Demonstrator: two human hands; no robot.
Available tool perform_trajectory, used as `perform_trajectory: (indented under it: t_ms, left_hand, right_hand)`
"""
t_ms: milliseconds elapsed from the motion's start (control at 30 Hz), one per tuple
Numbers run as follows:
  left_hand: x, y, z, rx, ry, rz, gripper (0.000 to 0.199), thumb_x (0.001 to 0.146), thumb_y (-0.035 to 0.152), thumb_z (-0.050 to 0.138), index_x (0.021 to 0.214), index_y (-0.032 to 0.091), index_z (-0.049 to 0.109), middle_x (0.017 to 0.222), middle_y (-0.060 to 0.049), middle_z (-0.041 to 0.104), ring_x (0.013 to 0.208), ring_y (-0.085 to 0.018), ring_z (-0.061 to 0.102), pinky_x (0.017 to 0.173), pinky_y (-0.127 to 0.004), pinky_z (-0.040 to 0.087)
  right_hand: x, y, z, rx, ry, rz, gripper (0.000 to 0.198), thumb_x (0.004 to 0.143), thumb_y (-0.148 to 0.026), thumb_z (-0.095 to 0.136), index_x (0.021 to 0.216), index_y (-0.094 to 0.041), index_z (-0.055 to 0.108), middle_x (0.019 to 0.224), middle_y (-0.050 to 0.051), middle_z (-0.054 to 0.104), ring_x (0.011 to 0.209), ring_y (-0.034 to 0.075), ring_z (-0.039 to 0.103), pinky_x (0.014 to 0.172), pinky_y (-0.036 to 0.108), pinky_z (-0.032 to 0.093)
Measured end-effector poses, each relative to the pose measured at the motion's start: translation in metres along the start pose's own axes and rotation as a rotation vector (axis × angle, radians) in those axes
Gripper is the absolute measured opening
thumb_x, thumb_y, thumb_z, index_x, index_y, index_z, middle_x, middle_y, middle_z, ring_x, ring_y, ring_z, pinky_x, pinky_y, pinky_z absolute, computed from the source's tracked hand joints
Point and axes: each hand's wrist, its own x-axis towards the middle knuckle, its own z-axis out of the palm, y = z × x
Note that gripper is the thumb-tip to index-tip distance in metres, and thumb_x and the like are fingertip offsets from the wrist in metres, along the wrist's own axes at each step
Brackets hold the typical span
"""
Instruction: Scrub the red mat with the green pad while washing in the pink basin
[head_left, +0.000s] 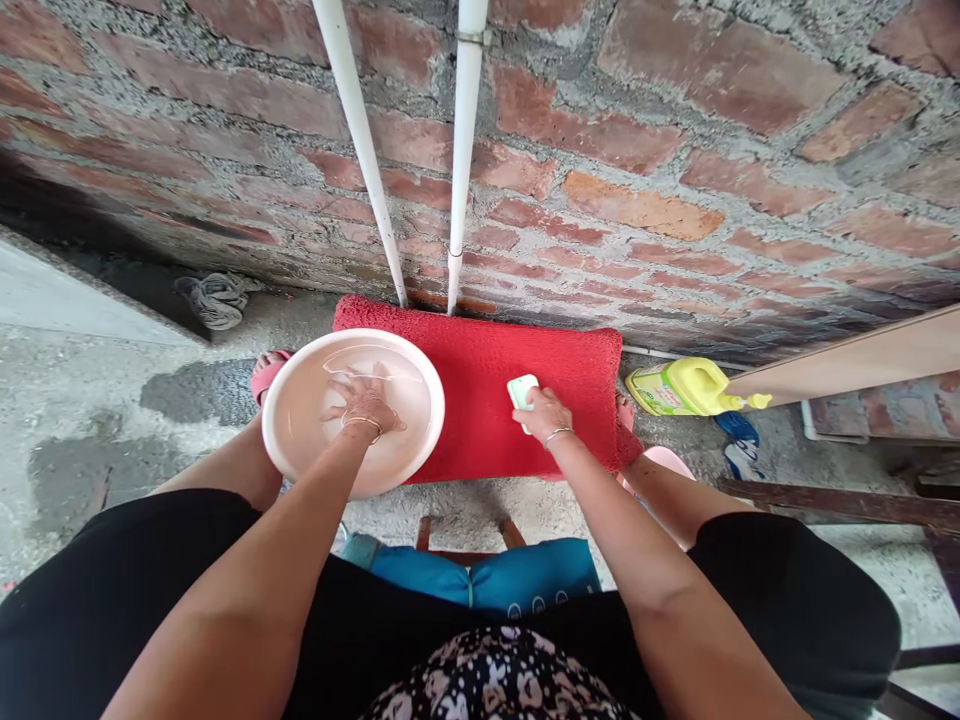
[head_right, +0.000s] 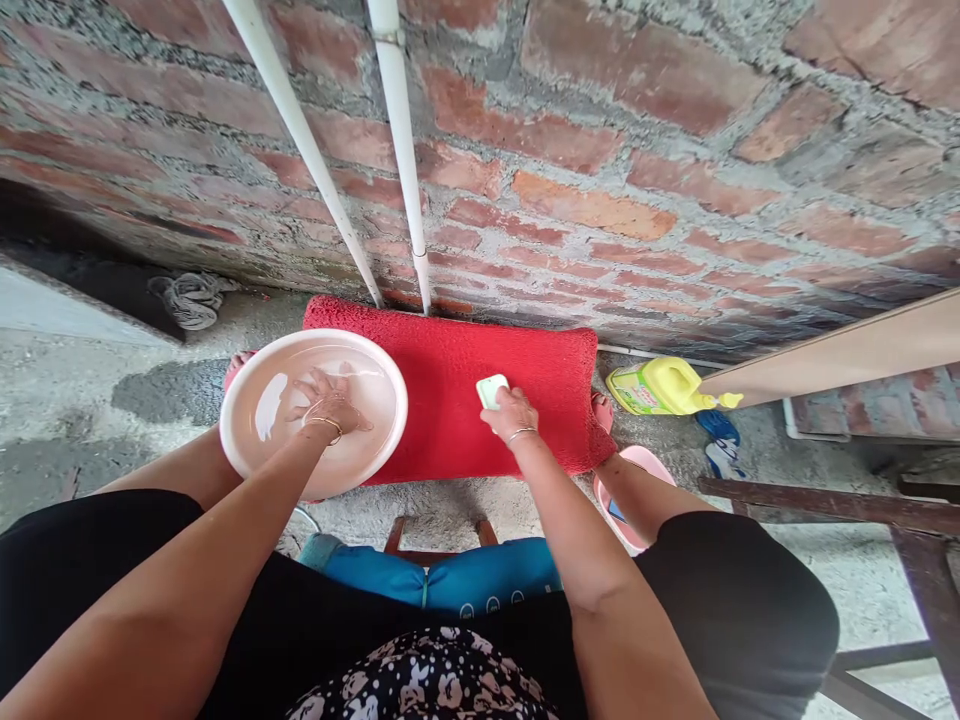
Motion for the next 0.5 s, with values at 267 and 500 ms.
perform_trajectory:
  t_ms: [267,500]
  left_hand:
    - [-0.001,0.000,-0.002,-0.034,-0.019,0.008,0.127,0.070,0.055,0.079,0.165,0.024,0.000,0.168,-0.027,-0.011,0.148,-0.061,-0.007,0.096,-0.085,0.033]
    - [-0.001,0.001,-0.001,-0.030,0.003,-0.001,0.126,0.071,0.054,0.079,0.165,0.025,0.001,0.169,-0.026,-0.009,0.149,-0.060,-0.004,0.098,-0.083,0.034]
  right_hand:
    - [-0.005,0.132,-0.032,-0.045,0.071,0.395,0.047,0.083,-0.046,0.066,0.120,-0.017,0.062,0.116,0.016,0.060,0.107,0.030,0.063,0.086,0.040,0.046]
    - [-0.015,0.084,-0.033,0.017,0.104,0.307,0.042,0.084,-0.051,0.064,0.115,-0.022,0.064,0.119,0.011,0.060,0.106,0.026,0.064,0.086,0.035,0.048]
